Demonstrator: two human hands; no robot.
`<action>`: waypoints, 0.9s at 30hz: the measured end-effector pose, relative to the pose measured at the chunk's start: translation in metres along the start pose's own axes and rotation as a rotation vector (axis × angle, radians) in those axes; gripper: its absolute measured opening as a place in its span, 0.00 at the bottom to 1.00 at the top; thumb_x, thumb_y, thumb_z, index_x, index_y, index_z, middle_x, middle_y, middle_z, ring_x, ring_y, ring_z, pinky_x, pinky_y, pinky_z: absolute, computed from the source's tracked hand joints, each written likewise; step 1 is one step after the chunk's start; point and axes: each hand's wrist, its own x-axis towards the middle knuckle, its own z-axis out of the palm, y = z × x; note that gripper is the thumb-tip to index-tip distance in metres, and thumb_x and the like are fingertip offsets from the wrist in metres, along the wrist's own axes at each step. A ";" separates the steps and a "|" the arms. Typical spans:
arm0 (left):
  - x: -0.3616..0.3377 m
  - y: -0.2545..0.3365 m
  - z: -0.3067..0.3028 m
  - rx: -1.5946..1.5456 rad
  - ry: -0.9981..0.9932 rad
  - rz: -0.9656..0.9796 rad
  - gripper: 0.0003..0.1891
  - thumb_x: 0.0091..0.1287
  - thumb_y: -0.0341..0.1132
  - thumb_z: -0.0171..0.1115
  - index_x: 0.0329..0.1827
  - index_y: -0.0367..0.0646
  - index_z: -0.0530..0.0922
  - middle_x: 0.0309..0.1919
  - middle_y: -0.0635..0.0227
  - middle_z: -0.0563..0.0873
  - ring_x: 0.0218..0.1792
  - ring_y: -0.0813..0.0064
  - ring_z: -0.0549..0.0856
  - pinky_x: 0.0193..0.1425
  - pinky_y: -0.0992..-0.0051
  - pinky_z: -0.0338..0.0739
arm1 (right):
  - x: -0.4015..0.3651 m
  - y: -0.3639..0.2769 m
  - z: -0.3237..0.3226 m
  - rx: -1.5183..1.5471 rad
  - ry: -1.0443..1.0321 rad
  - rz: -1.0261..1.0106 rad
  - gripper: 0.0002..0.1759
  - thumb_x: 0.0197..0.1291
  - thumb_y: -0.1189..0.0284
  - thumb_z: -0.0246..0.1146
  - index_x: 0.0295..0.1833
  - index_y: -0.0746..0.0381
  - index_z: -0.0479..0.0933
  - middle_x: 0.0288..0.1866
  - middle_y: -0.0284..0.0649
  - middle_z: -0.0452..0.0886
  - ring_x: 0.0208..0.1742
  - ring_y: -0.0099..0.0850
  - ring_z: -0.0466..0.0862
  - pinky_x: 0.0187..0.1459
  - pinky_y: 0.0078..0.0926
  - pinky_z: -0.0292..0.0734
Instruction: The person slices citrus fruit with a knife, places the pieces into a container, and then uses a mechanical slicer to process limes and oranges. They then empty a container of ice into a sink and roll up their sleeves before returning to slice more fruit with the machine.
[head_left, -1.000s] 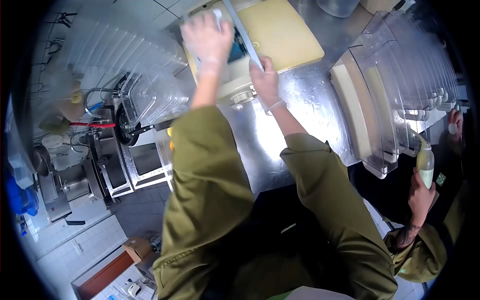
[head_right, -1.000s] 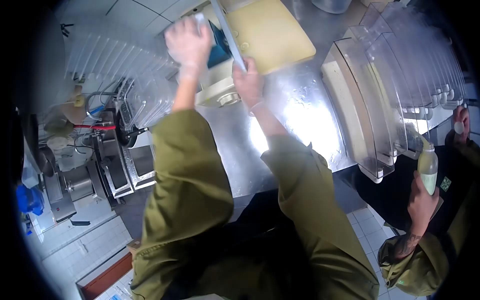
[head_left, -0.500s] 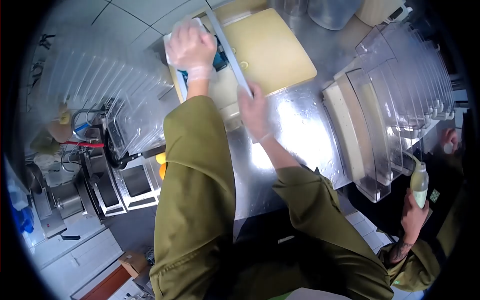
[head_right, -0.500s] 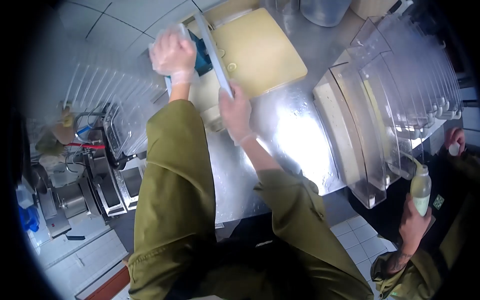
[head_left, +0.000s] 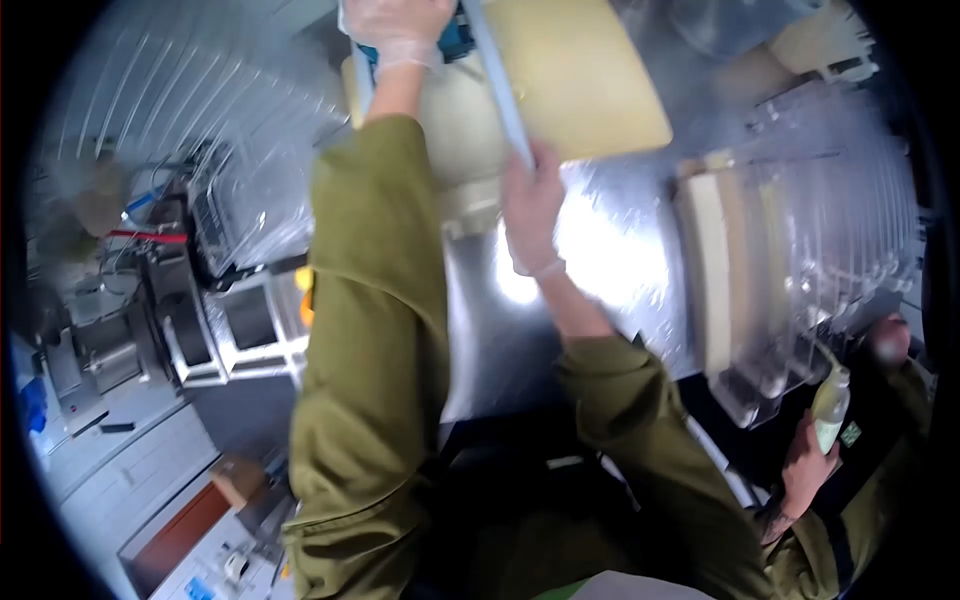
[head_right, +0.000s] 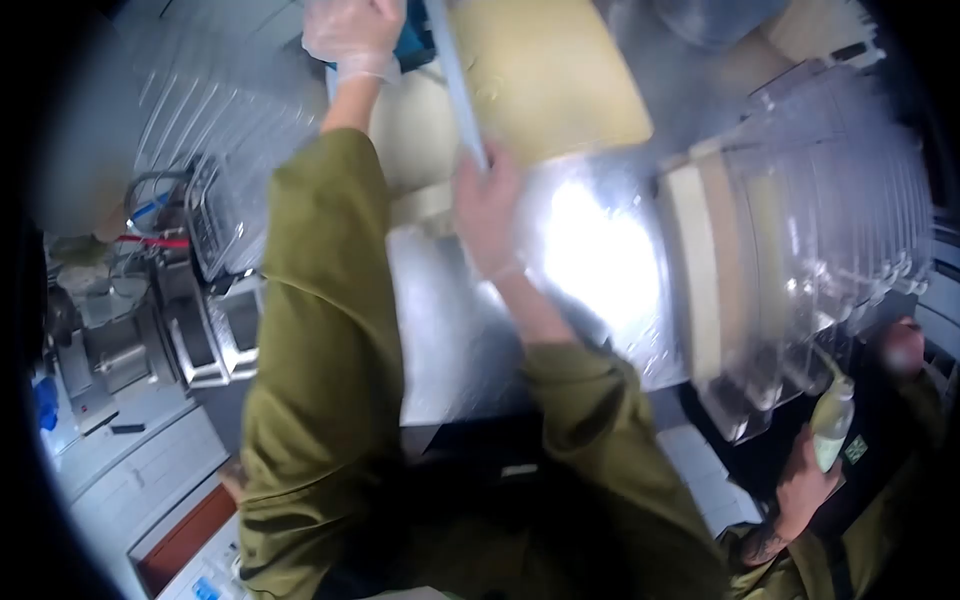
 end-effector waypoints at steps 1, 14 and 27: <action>0.011 0.003 0.016 0.069 0.001 -0.062 0.08 0.56 0.40 0.56 0.30 0.48 0.80 0.34 0.67 0.84 0.37 0.62 0.82 0.37 0.60 0.74 | 0.009 0.008 -0.002 -0.069 -0.003 -0.077 0.17 0.64 0.71 0.59 0.54 0.69 0.73 0.44 0.41 0.80 0.45 0.24 0.77 0.48 0.23 0.73; 0.019 -0.012 0.006 -0.005 -0.404 -0.166 0.22 0.59 0.52 0.54 0.42 0.43 0.81 0.41 0.56 0.85 0.44 0.55 0.83 0.49 0.56 0.77 | 0.011 0.028 0.002 -0.141 0.067 -0.180 0.18 0.57 0.71 0.63 0.52 0.66 0.74 0.41 0.51 0.82 0.43 0.46 0.83 0.48 0.36 0.77; -0.016 0.012 -0.043 -0.007 -0.176 -0.081 0.08 0.49 0.37 0.57 0.31 0.47 0.78 0.32 0.64 0.81 0.38 0.56 0.80 0.40 0.61 0.78 | 0.009 0.025 0.007 -0.100 0.092 -0.149 0.16 0.60 0.69 0.62 0.52 0.65 0.75 0.42 0.47 0.82 0.44 0.40 0.82 0.47 0.32 0.76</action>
